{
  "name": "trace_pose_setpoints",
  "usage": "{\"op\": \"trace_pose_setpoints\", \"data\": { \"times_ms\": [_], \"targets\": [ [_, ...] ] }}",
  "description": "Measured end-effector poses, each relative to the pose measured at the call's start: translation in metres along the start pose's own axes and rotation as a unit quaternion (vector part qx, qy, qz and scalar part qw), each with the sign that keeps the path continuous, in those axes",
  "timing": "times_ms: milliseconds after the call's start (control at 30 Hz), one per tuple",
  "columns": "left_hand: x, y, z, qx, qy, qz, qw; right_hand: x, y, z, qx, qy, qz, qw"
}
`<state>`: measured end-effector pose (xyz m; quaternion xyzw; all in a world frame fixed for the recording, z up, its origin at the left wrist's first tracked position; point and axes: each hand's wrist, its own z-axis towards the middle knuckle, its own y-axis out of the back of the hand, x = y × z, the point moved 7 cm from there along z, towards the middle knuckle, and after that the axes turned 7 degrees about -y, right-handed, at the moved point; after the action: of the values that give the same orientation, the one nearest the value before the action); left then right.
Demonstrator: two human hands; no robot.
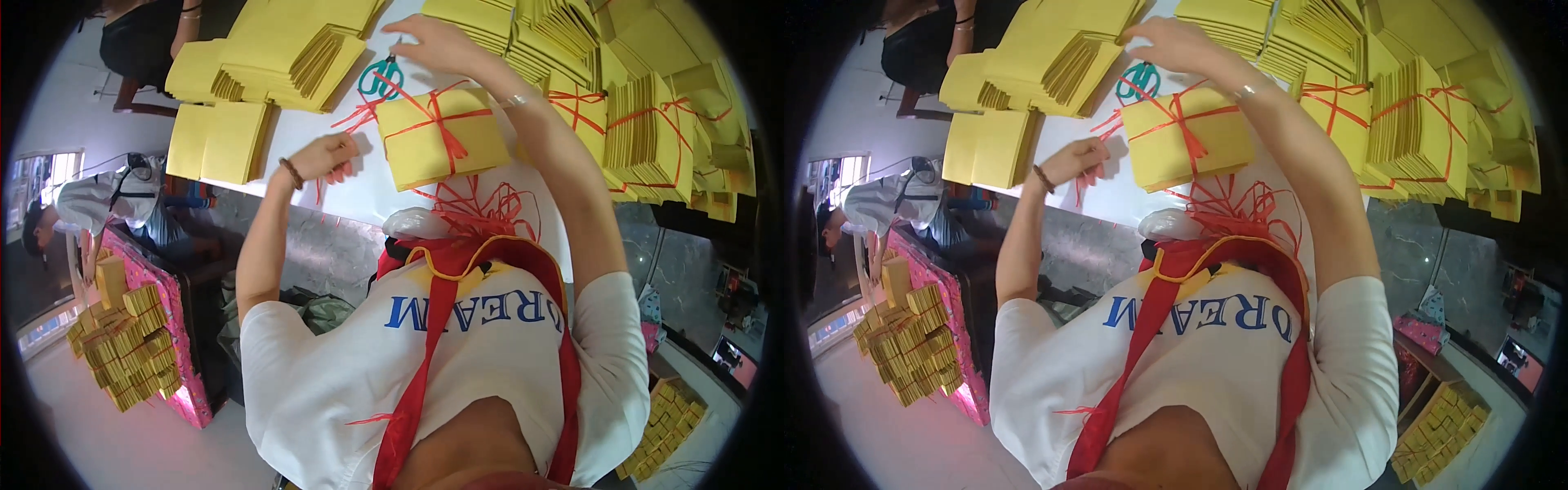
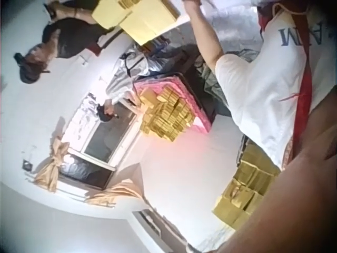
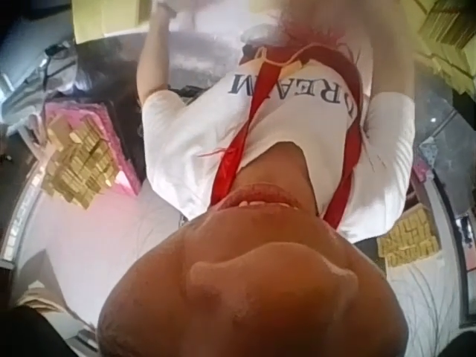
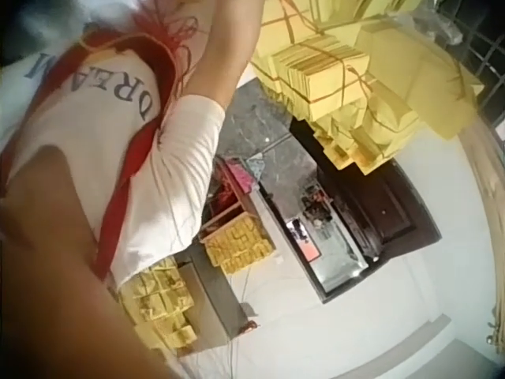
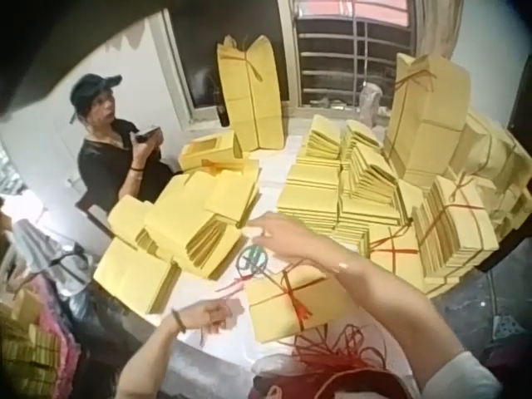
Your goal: Bundling stacks of yellow paper using red ribbon and scissors.
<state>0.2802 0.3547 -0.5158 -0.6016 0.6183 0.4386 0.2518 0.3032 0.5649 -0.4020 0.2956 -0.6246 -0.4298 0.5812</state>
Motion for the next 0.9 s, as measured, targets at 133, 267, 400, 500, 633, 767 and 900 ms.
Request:
{"op": "trace_pose_setpoints", "data": {
  "times_ms": [133,267,400,500,633,767,900],
  "targets": [
    [0.028,-0.032,0.026,-0.108,-0.044,-0.171,0.978,-0.036,0.032,-0.088,-0.189,-0.059,0.285,0.938],
    [0.03,-0.049,0.037,-0.231,-0.064,-0.289,0.927,-0.072,-0.026,-0.161,-0.139,-0.229,0.468,0.842],
    [0.03,-0.049,0.055,-0.264,-0.079,-0.313,0.909,-0.099,-0.097,-0.188,-0.135,-0.34,0.622,0.693],
    [0.017,-0.056,0.064,-0.254,-0.124,-0.364,0.887,-0.086,-0.113,-0.186,-0.09,-0.313,0.723,0.609],
    [0.006,-0.053,0.067,-0.244,-0.173,-0.41,0.862,-0.067,-0.092,-0.18,-0.093,-0.31,0.775,0.543],
    [-0.037,-0.034,0.052,-0.29,-0.243,-0.16,0.912,-0.066,-0.046,-0.167,-0.126,-0.253,0.815,0.505],
    [-0.093,-0.031,0.04,-0.148,-0.294,-0.381,0.864,-0.051,0.049,-0.168,-0.165,-0.161,0.744,0.627]
  ]
}}
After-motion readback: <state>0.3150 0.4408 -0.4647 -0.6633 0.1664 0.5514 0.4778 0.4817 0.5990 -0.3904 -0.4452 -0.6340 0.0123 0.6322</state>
